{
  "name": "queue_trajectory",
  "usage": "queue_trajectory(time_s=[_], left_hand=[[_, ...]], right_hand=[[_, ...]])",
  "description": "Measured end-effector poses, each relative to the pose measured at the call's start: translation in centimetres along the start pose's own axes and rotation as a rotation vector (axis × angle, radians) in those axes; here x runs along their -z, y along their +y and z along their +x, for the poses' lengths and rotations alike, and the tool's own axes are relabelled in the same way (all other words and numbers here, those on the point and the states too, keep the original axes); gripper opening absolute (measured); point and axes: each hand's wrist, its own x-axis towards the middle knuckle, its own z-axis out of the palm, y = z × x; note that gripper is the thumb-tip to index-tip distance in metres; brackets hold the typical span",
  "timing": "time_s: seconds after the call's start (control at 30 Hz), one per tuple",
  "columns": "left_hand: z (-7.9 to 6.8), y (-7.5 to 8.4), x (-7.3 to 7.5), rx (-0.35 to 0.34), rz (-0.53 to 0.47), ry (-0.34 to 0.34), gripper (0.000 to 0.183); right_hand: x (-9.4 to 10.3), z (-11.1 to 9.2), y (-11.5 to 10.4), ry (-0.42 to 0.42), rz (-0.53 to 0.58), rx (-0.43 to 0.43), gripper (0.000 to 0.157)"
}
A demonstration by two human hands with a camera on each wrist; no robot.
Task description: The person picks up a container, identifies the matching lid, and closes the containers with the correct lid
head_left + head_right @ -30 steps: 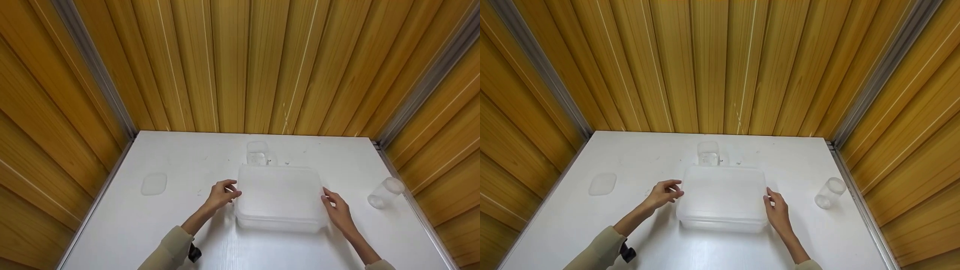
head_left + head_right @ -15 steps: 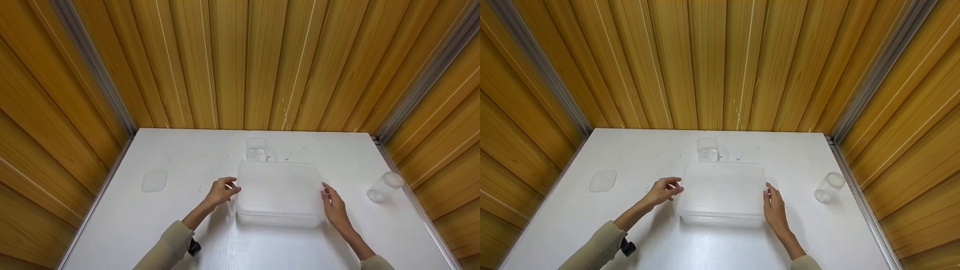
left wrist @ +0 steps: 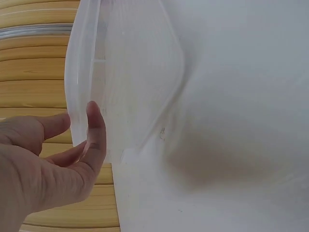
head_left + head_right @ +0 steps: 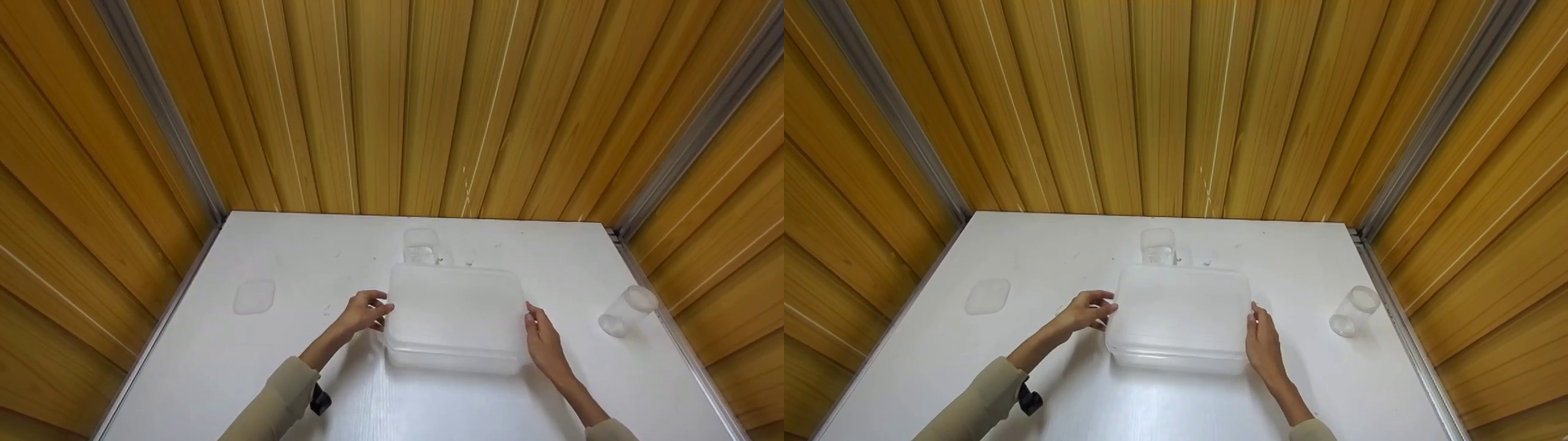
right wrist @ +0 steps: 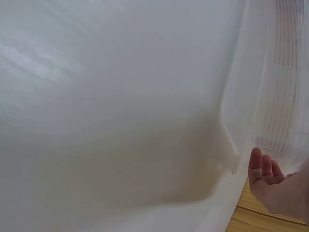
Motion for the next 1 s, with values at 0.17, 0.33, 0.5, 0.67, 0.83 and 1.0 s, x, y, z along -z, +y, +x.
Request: queue_trajectory(time_s=[0.17,0.33,0.5,0.67,0.83,1.0], left_hand=[[-0.6,0.1,0.1,-0.024,0.031,-0.008,0.049],[-1.1,0.2,0.1,-0.075,0.035,0.059,0.045],[-1.5,0.6,0.3,-0.033,0.019,0.061,0.049],[-1.7,0.6,0.4,-0.016,0.033,0.049,0.05],[-1.7,0.2,0.5,-0.019,0.027,0.042,0.049],[-1.4,-0.2,0.6,-0.047,0.056,0.023,0.047]], right_hand=[[0.5,-0.4,-0.3,0.013,-0.05,0.013,0.047],[0.8,-0.6,-0.5,0.052,-0.05,0.044,0.044],[0.7,-0.7,-0.5,0.101,-0.033,0.078,0.04],[0.4,-0.8,-0.3,0.139,-0.056,0.091,0.039],[0.1,-1.2,0.3,0.141,-0.046,0.092,0.041],[0.0,-1.5,0.8,0.105,-0.036,0.052,0.046]])
